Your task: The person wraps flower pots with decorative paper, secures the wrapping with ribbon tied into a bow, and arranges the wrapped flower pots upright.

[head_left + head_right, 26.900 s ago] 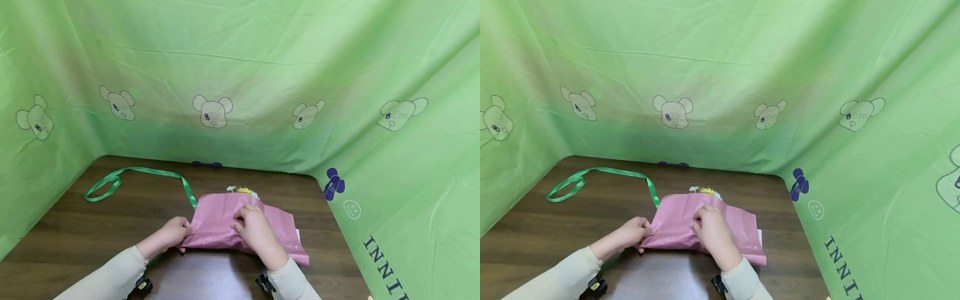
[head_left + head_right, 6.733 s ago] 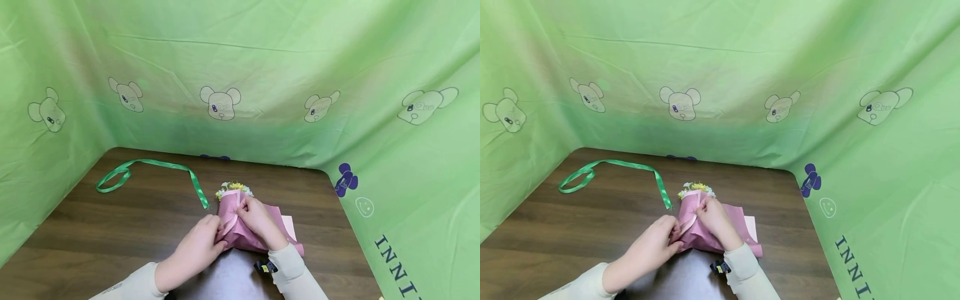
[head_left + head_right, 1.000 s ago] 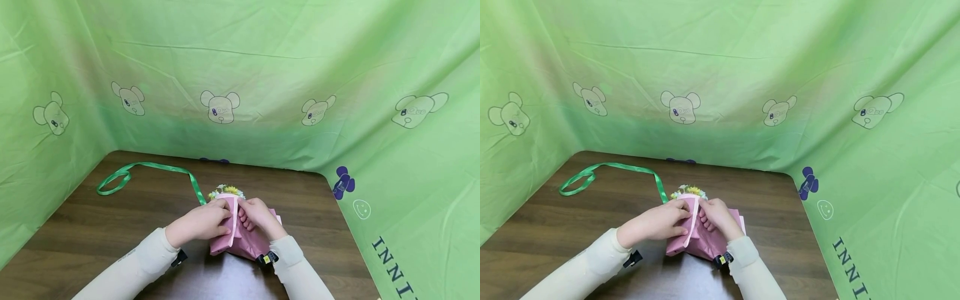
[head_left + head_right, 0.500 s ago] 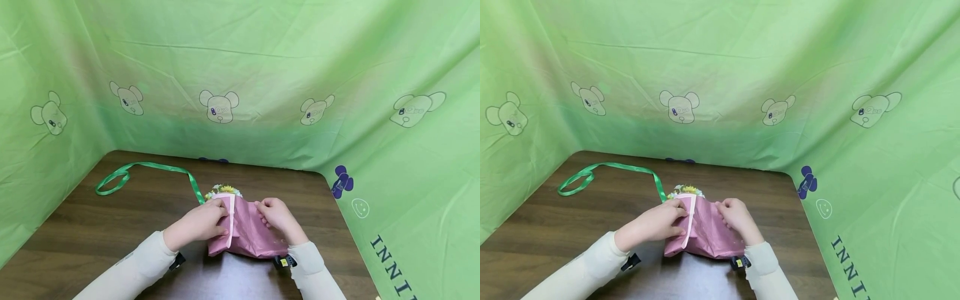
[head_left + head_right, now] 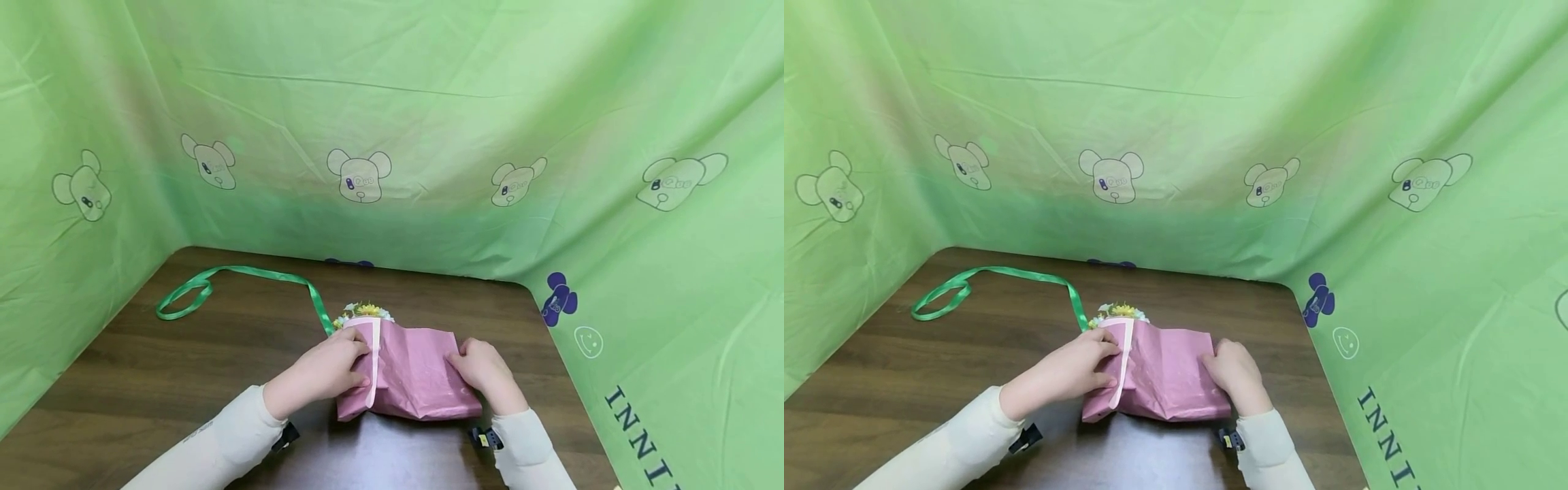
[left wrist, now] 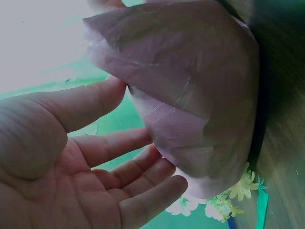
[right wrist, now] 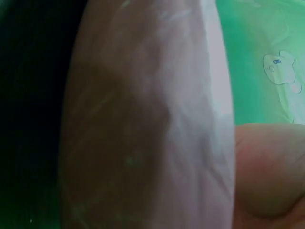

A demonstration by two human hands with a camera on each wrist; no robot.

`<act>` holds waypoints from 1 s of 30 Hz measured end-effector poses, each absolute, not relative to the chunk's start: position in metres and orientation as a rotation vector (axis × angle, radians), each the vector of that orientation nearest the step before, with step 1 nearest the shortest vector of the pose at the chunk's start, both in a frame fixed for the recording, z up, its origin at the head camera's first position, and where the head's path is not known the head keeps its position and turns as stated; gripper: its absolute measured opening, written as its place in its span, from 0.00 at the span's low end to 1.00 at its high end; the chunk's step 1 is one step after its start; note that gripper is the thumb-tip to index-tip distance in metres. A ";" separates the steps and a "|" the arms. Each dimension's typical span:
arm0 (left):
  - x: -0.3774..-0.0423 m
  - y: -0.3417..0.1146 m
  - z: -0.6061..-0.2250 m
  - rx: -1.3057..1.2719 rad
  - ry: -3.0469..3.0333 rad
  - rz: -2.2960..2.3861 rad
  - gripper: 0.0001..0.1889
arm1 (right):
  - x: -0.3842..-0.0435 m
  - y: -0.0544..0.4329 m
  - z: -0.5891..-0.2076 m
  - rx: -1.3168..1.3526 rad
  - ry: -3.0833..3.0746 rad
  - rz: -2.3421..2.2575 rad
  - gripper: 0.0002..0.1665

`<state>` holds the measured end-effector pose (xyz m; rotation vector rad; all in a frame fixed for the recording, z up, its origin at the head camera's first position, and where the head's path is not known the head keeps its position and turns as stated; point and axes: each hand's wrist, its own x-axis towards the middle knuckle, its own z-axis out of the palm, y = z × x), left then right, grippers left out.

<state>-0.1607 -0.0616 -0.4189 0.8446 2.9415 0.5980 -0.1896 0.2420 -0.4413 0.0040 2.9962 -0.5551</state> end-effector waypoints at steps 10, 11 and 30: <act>-0.162 -0.056 -0.421 0.871 2.956 0.567 0.20 | -0.184 0.249 -0.451 0.071 2.840 -0.586 0.27; -0.161 -0.056 -0.421 0.871 2.956 0.560 0.20 | -0.184 0.249 -0.452 0.090 2.821 -0.620 0.25; -0.162 -0.059 -0.408 0.798 2.933 0.503 0.13 | -0.184 0.259 -0.467 0.091 2.624 -1.012 0.19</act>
